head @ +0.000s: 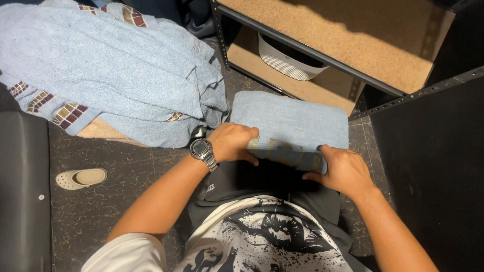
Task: The person folds a gray towel and places it on a shelf. Then, the person folds a light blue towel and places it on the same shelf next to the other towels.
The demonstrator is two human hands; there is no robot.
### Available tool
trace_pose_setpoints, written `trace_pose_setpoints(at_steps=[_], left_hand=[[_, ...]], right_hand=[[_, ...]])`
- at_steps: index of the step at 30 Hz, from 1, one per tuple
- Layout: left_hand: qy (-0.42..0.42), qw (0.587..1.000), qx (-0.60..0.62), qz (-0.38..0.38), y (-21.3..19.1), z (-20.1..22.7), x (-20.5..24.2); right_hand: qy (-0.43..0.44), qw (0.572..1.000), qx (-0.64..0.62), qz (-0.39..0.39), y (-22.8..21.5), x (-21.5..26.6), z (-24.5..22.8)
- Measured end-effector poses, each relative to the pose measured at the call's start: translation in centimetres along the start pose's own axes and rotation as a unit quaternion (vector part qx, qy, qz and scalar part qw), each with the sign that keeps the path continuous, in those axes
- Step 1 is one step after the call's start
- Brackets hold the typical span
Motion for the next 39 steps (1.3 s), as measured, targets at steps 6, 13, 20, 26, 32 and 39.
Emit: trace_pose_setpoints(at_steps=[6, 13, 20, 26, 32, 39], left_hand=[[-0.019, 0.999, -0.007, -0.027, -2.9, 2.9, 1.8], [0.046, 0.963, -0.071, 0.257, 1.6, 2.3, 3.3], [-0.057, 0.954, 0.005, 0.294, 2.9, 5.1, 6.2], [-0.028, 0.935, -0.057, 0.348, 3.3, 4.1, 4.2], [-0.013, 0.905, -0.120, 0.408, 3.2, -0.4, -0.5], [-0.139, 0.980, 0.061, 0.126, -3.5, -0.4, -2.2]], right_hand=[[0.011, 0.999, -0.014, -0.044, 2.2, -0.3, 1.2], [-0.039, 0.981, 0.076, 0.177, 4.0, 2.0, 0.6], [0.046, 0.971, 0.049, 0.231, 5.1, 5.3, -2.7], [0.029, 0.969, 0.037, 0.241, 3.9, 3.3, -2.9], [0.053, 0.972, 0.058, 0.220, 5.8, -2.0, 3.0], [0.171, 0.985, -0.015, 0.007, 2.3, -6.4, 4.0]])
Point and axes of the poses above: each hand's wrist, its own x-axis away from the middle knuckle, its own y-axis out of the palm, z = x × y, the point moved 5 cm from there along -x, towards the middle knuckle, and after that the axes turned 4 degrees about x, right-handed, at the moved point
